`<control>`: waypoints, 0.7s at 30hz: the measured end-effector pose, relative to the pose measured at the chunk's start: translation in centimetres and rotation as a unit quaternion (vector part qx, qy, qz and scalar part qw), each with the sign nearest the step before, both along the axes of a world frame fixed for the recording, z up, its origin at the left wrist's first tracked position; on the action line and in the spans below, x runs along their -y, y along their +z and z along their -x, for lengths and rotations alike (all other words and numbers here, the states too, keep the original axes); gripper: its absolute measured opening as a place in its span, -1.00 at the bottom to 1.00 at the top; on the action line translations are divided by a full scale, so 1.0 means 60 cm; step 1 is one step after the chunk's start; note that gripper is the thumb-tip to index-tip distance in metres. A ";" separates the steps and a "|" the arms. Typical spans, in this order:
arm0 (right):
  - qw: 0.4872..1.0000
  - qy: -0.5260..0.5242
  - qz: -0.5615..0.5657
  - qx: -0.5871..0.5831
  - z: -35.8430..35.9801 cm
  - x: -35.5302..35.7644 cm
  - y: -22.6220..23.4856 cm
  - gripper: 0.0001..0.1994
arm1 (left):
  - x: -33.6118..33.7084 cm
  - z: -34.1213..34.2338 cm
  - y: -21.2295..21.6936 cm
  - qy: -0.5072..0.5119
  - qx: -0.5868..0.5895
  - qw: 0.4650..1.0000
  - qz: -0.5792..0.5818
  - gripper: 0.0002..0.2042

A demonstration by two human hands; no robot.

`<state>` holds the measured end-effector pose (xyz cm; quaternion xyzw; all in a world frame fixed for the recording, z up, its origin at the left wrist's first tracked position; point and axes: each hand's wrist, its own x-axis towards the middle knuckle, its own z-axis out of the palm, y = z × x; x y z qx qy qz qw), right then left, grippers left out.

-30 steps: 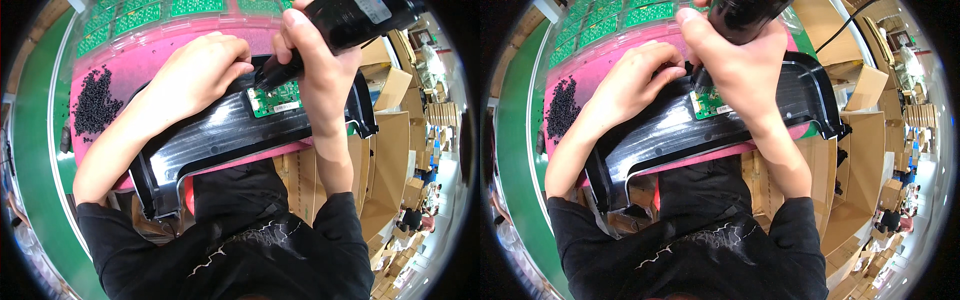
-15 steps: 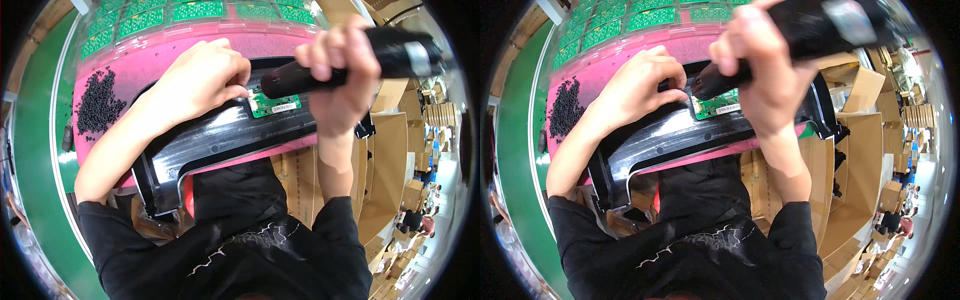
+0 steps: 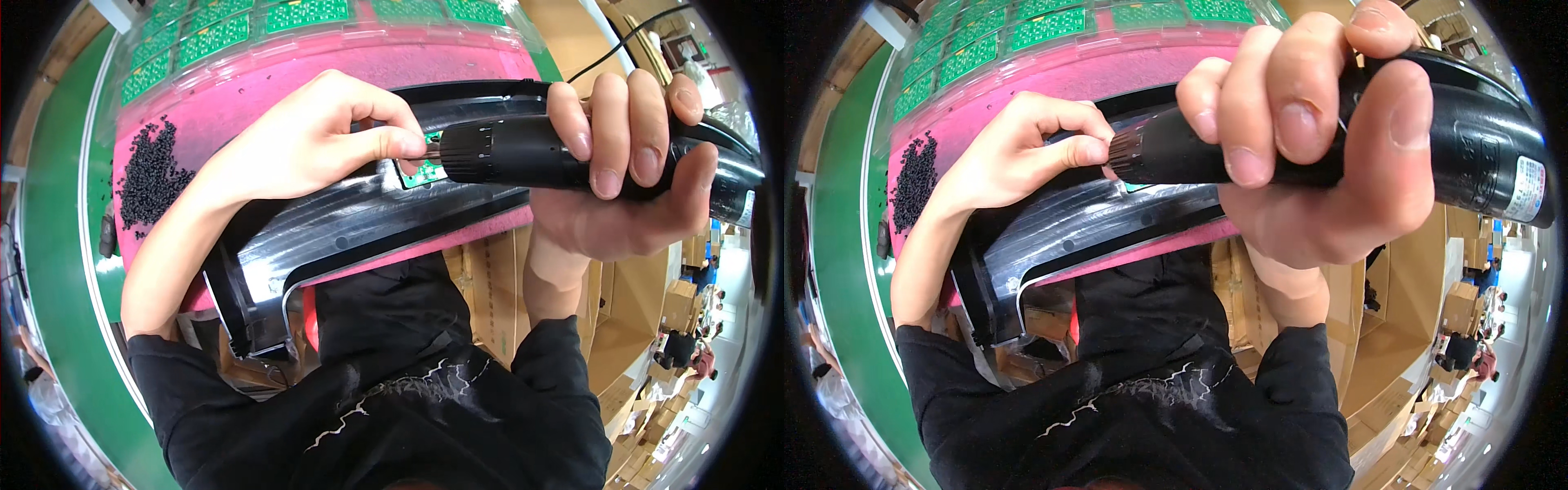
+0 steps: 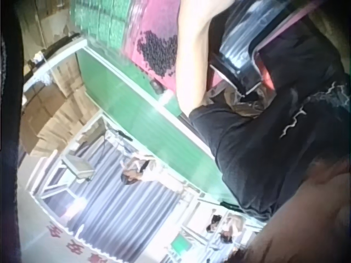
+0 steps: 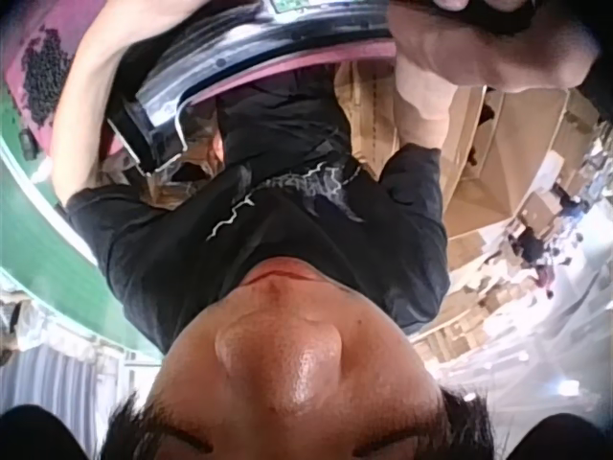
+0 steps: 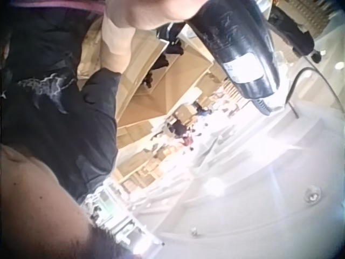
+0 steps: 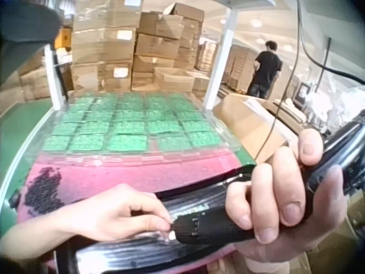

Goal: Installing circuit boards into black plastic components using an electric screwdriver.

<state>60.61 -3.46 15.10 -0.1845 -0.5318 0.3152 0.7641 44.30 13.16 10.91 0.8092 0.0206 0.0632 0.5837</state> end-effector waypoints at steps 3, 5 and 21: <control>1.000 0.017 -0.001 0.023 -0.001 0.001 -0.006 -0.73 | -0.001 -0.001 -0.001 -0.014 -0.029 0.999 0.013 -0.80; 0.999 0.022 0.004 0.026 -0.002 0.002 -0.005 -0.73 | 0.003 -0.003 -0.005 -0.022 -0.050 0.998 -0.009 -0.79; 0.988 -0.101 0.093 0.074 0.022 -0.007 -0.045 -0.75 | -0.002 -0.007 -0.015 0.145 0.140 0.958 -0.205 -0.93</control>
